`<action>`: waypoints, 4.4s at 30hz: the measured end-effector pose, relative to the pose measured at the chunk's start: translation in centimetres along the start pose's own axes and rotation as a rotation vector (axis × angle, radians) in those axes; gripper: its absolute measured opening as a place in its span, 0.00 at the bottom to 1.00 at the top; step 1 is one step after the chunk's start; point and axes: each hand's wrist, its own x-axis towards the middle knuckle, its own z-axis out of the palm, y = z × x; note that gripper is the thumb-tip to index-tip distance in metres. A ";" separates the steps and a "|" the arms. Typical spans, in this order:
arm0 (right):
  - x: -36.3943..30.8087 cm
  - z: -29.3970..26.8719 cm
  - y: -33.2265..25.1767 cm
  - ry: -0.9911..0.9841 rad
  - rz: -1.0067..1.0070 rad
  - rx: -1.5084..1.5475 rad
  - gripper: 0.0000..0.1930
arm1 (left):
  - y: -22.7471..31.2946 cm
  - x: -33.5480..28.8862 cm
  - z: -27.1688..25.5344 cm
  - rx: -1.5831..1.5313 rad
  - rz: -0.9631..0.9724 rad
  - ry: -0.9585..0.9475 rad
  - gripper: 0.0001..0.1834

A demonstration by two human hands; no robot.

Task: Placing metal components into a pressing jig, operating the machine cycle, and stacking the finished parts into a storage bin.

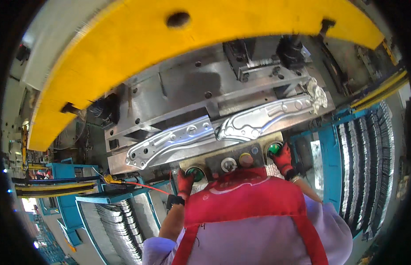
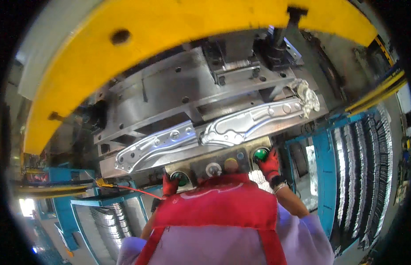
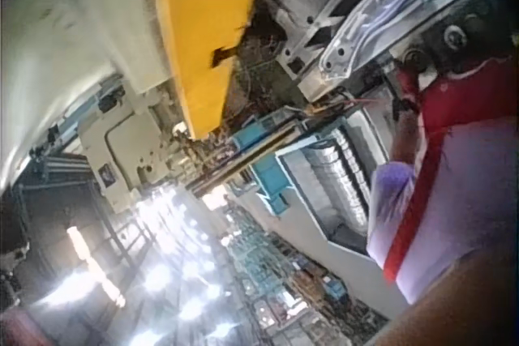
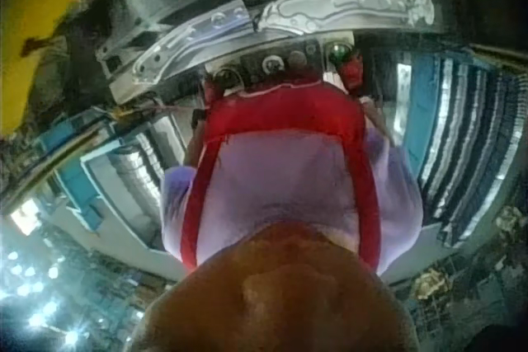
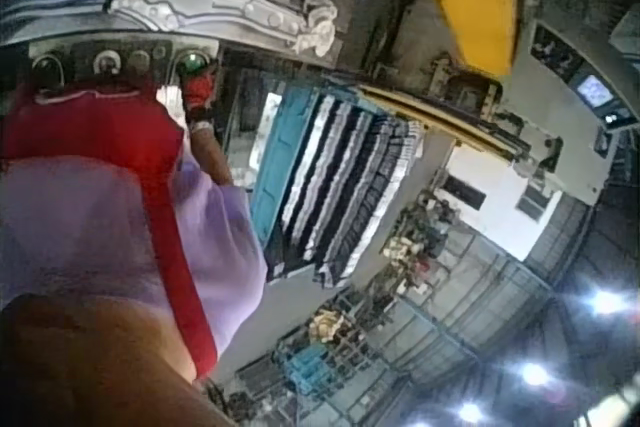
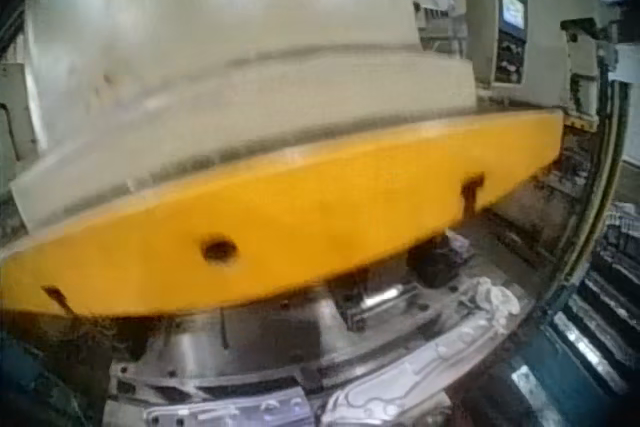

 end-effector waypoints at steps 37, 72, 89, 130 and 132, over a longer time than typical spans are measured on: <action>10.7 -23.1 -32.0 -1.159 -0.498 1.144 0.34 | 22.3 10.2 -17.6 0.014 0.760 0.270 0.26; 4.8 -22.1 -10.6 -0.639 -0.181 1.175 0.39 | 26.4 13.2 -22.6 0.542 1.095 0.428 0.49; 10.8 -21.5 -34.0 0.149 -1.013 -0.123 0.51 | 9.5 11.2 -15.0 0.624 0.651 0.012 0.47; 28.1 -15.2 -56.9 -0.049 -1.358 -0.591 0.52 | 7.2 7.7 -15.0 0.153 0.491 0.479 0.25; 28.2 -14.8 -56.9 -0.121 -1.338 -0.625 0.52 | 7.7 7.7 -15.0 0.149 0.494 0.483 0.24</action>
